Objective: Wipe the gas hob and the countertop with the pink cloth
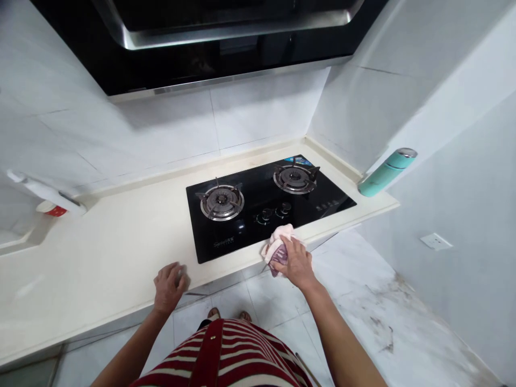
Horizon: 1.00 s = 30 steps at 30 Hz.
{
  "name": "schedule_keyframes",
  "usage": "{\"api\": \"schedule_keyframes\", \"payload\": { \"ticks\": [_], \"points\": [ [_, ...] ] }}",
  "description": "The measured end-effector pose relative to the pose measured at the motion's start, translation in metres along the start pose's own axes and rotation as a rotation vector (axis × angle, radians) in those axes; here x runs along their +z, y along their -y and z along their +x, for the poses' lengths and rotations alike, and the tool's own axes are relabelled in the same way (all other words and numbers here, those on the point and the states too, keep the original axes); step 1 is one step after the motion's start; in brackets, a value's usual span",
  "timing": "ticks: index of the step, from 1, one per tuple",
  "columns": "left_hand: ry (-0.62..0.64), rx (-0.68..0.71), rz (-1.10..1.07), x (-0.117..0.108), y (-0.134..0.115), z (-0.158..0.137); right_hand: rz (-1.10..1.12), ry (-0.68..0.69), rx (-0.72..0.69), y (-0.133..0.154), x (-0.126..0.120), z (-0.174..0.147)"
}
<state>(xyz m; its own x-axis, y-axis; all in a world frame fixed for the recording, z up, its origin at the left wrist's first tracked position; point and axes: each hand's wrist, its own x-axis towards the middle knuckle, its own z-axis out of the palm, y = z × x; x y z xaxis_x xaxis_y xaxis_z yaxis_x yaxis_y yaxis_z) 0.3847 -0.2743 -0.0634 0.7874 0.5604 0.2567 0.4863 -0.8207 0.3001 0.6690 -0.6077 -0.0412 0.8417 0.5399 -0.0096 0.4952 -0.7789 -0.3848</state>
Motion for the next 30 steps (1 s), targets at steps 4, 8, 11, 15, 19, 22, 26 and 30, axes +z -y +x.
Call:
{"api": "schedule_keyframes", "payload": {
  "ticks": [4, 8, 11, 15, 19, 22, 26, 30],
  "points": [
    [0.014, -0.025, -0.024, -0.002, -0.001, -0.003, -0.178, 0.233, 0.019, -0.009, 0.016, 0.009],
    [0.032, 0.005, -0.081, -0.005, -0.030, 0.000, -0.187, 0.292, -0.186, -0.028, 0.009, 0.019],
    [0.072, 0.160, -0.188, 0.001, -0.082, 0.015, -0.246, 0.263, -0.236, -0.019, -0.005, 0.033],
    [0.253, 0.389, -0.371, 0.020, -0.166, 0.038, -0.288, 0.297, -0.194, 0.020, -0.010, 0.042],
    [0.399, 0.439, -0.357, 0.045, -0.220, 0.042, -0.260, 0.304, -0.138, 0.040, 0.001, 0.031],
    [0.457, 0.409, -0.243, 0.063, -0.232, 0.038, -0.152, 0.338, -0.095, 0.032, 0.003, 0.021],
    [0.437, 0.364, -0.144, 0.082, -0.245, 0.045, -0.090, 0.495, -0.142, 0.009, -0.011, 0.021],
    [0.398, 0.355, -0.099, 0.093, -0.261, 0.058, -0.297, 0.419, -0.225, -0.003, -0.018, 0.036]
  ]
}}
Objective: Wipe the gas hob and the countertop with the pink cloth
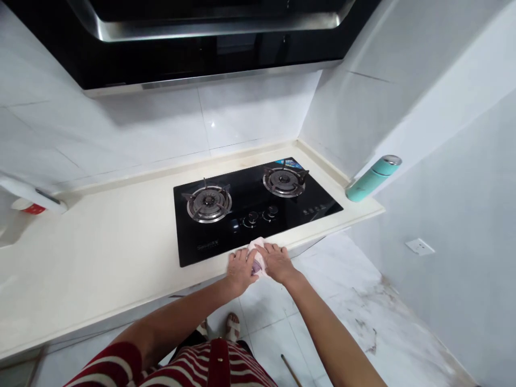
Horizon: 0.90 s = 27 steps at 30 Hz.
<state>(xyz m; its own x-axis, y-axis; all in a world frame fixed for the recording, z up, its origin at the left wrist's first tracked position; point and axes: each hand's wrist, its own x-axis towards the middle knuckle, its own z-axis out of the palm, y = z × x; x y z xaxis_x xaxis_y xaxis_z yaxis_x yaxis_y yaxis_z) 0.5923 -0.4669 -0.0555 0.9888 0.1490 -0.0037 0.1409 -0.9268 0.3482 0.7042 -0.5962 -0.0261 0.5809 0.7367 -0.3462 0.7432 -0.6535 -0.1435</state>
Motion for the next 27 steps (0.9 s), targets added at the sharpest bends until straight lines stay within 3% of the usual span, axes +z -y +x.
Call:
{"api": "schedule_keyframes", "payload": {
  "ticks": [6, 13, 18, 27],
  "points": [
    [-0.019, 0.023, 0.034, 0.000, 0.007, -0.010, -0.151, -0.141, -0.004, 0.012, 0.017, 0.016],
    [-0.048, -0.011, 0.031, -0.011, 0.035, -0.044, -0.198, -0.157, -0.044, 0.050, 0.027, 0.018],
    [-0.080, -0.085, 0.004, -0.029, 0.068, -0.086, -0.207, -0.156, -0.099, 0.107, 0.033, 0.024],
    [-0.174, -0.296, -0.021, -0.059, 0.146, -0.196, -0.227, -0.176, -0.297, 0.236, 0.057, 0.026]
  ]
}}
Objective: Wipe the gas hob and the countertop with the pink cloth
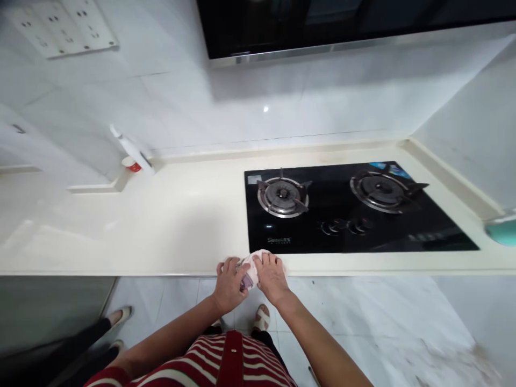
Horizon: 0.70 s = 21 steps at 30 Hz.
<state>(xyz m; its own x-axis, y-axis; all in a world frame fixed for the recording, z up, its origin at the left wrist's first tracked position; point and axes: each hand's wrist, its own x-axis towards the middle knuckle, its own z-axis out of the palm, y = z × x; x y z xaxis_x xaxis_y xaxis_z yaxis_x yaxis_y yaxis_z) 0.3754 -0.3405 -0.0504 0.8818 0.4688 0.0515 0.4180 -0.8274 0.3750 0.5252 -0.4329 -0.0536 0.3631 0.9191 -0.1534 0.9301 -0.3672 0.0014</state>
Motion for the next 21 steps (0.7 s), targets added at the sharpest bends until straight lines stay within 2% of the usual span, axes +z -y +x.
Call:
{"api": "schedule_keyframes", "payload": {
  "ticks": [7, 14, 21],
  "points": [
    [-0.066, -0.143, 0.055, -0.029, 0.080, -0.053, 0.001, -0.053, -0.133, 0.097, -0.003, 0.033],
    [-0.192, -0.327, 0.127, -0.060, 0.166, -0.112, 0.060, -0.052, -0.281, 0.208, -0.013, 0.075],
    [-0.234, -0.490, 0.231, -0.091, 0.237, -0.155, 0.128, -0.050, -0.381, 0.305, -0.017, 0.111]
  ]
}}
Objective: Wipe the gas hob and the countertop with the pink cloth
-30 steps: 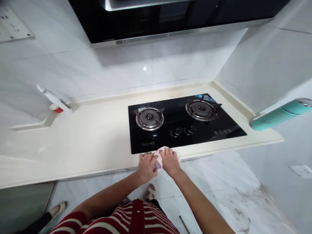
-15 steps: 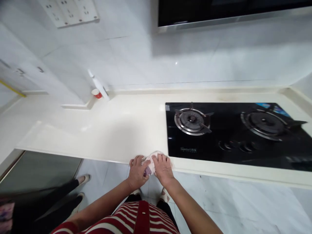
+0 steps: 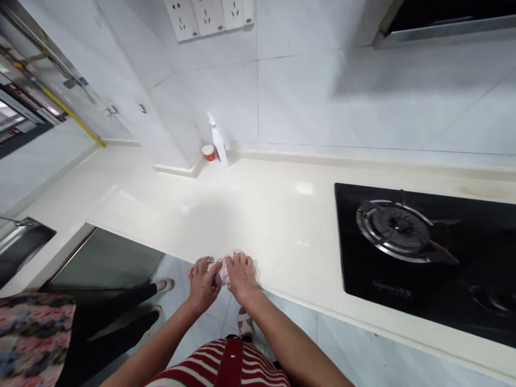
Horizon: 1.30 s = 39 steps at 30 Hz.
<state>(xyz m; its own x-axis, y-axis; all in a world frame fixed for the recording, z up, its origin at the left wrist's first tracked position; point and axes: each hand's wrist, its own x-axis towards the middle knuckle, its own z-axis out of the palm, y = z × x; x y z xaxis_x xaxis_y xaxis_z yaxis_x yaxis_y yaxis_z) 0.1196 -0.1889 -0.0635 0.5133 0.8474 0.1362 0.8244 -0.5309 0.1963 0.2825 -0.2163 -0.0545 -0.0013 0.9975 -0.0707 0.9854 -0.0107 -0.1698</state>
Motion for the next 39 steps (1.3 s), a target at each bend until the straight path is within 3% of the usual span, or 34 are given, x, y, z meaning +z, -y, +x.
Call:
{"api": "schedule_keyframes", "payload": {
  "ticks": [7, 14, 20, 28, 31, 34, 39],
  "points": [
    [-0.007, -0.140, 0.071, -0.007, 0.051, 0.007, 0.039, 0.022, -0.074, 0.044, -0.002, 0.044],
    [-0.032, -0.203, 0.032, -0.007, 0.043, 0.007, 0.056, -0.004, -0.142, 0.038, -0.002, 0.038],
    [-0.001, 0.015, -0.069, 0.003, 0.001, 0.003, 0.098, -0.062, -0.020, 0.001, 0.003, -0.015],
    [0.178, 0.317, -0.308, 0.039, -0.119, -0.005, 0.055, -0.152, 0.202, -0.096, 0.008, -0.134],
    [0.253, 0.460, -0.367, 0.044, -0.154, -0.003, 0.012, -0.166, 0.220, -0.129, 0.011, -0.165],
    [0.331, 0.520, -0.385, 0.045, -0.167, 0.001, -0.001, -0.161, 0.178, -0.147, 0.015, -0.178],
    [0.367, 0.491, -0.400, 0.049, -0.161, -0.001, -0.042, -0.171, 0.082, -0.158, 0.024, -0.176]
  ]
}}
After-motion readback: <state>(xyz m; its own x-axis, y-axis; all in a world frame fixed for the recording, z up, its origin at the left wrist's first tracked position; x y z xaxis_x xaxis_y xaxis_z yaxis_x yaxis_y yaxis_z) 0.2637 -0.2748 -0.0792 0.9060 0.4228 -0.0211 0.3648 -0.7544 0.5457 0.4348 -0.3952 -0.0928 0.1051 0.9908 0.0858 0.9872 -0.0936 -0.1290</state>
